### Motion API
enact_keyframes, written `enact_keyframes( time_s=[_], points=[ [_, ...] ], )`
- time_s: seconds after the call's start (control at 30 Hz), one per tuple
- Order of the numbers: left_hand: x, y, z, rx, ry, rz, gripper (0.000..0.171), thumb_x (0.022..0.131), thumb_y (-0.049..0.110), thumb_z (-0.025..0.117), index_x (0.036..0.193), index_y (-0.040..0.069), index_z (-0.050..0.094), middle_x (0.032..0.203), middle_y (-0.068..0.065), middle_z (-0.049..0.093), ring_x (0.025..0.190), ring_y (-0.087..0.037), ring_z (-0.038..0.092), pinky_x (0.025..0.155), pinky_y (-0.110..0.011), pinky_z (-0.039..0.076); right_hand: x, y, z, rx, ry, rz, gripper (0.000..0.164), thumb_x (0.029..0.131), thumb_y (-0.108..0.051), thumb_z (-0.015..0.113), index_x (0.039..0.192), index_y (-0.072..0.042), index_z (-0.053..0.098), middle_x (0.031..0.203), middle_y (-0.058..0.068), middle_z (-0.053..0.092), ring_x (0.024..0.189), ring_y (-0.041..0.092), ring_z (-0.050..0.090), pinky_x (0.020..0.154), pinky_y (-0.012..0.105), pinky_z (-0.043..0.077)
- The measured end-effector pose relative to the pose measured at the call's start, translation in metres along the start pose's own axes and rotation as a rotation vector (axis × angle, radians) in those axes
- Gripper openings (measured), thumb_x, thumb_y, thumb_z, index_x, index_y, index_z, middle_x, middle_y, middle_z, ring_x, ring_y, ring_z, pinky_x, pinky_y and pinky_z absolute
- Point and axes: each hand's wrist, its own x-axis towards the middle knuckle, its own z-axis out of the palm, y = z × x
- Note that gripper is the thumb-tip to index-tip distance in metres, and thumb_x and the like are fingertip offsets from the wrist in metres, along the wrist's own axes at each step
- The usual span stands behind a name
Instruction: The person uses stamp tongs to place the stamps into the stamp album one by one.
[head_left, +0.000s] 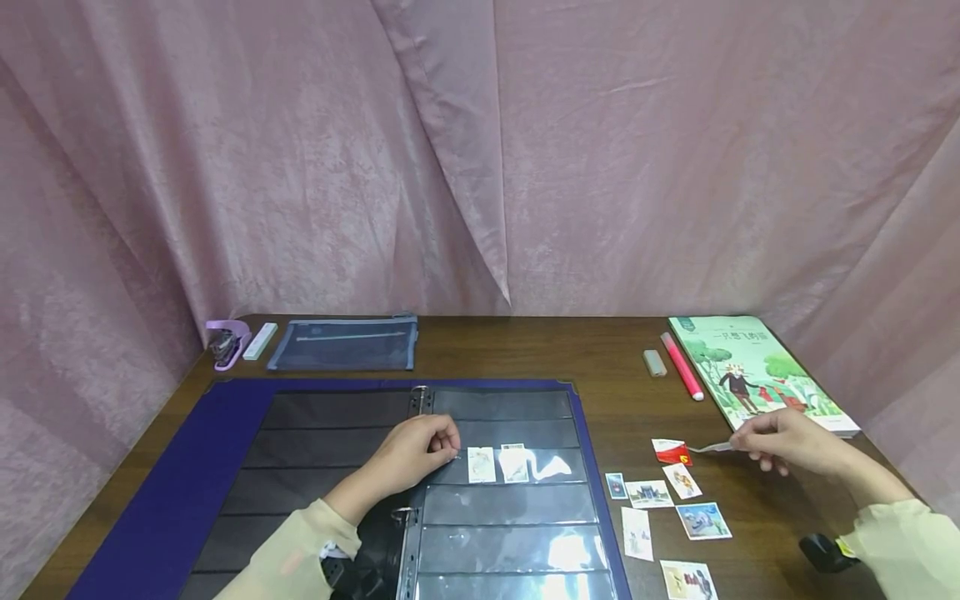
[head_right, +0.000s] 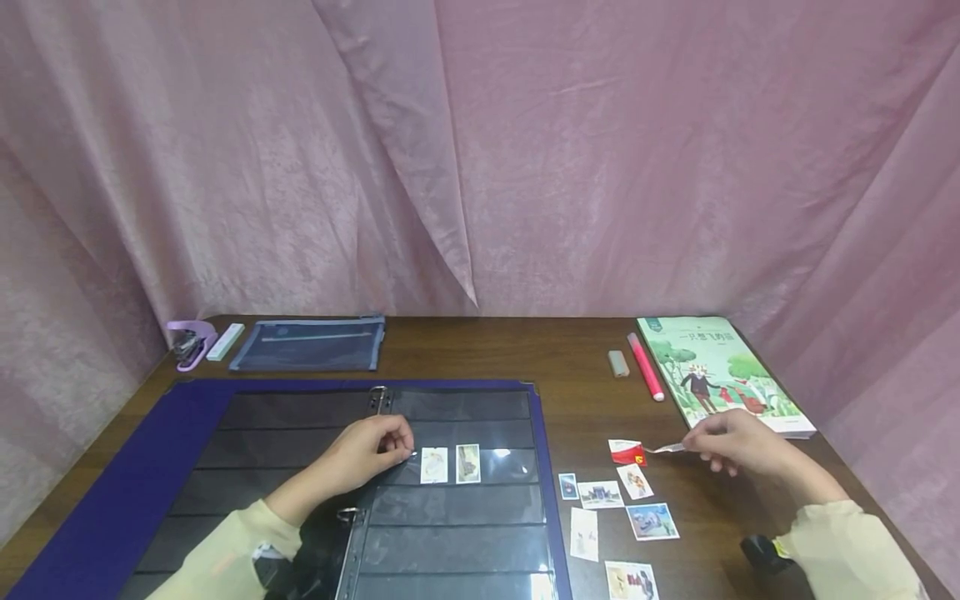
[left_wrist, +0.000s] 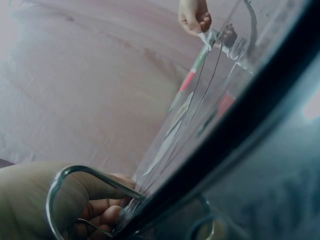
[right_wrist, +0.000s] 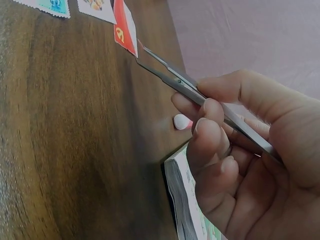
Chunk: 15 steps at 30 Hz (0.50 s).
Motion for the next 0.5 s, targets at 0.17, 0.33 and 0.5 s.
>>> enact_keyframes(
  time_s=[0.17,0.33,0.5],
  points=[
    [0.0002,0.0002,-0.0004,-0.003,-0.004,0.0,0.014,0.078,0.015,0.067,0.074,0.024,0.056,0.07,0.014,0.051,0.066,-0.001,0.046,0.061,-0.017,0.039,0.001,0.0029,-0.0012,0.037,-0.034,-0.025,0.025,0.091,-0.007,0.046,0.096,0.016,0.056,0.065,-0.015,0.051,0.054,-0.003,0.05,0.039,0.027,0.041],
    [-0.0001,0.0012,-0.0012,-0.007,-0.009,-0.005,0.014,0.078,0.015,0.067,0.074,0.023,0.057,0.07,0.014,0.051,0.066,-0.001,0.046,0.061,-0.017,0.039,0.0022,0.0029,-0.0029,0.057,-0.055,-0.044,0.025,0.091,-0.006,0.045,0.097,0.015,0.056,0.066,-0.016,0.051,0.055,-0.003,0.05,0.039,0.027,0.041],
    [-0.0004,0.0015,-0.0017,-0.008,-0.009,-0.007,0.014,0.078,0.015,0.067,0.074,0.023,0.057,0.07,0.014,0.051,0.067,-0.002,0.047,0.061,-0.017,0.039,0.0042,0.0041,-0.0032,0.065,-0.071,-0.051,0.023,0.091,-0.006,0.045,0.096,0.014,0.057,0.065,-0.016,0.051,0.055,-0.003,0.05,0.04,0.026,0.041]
  ],
)
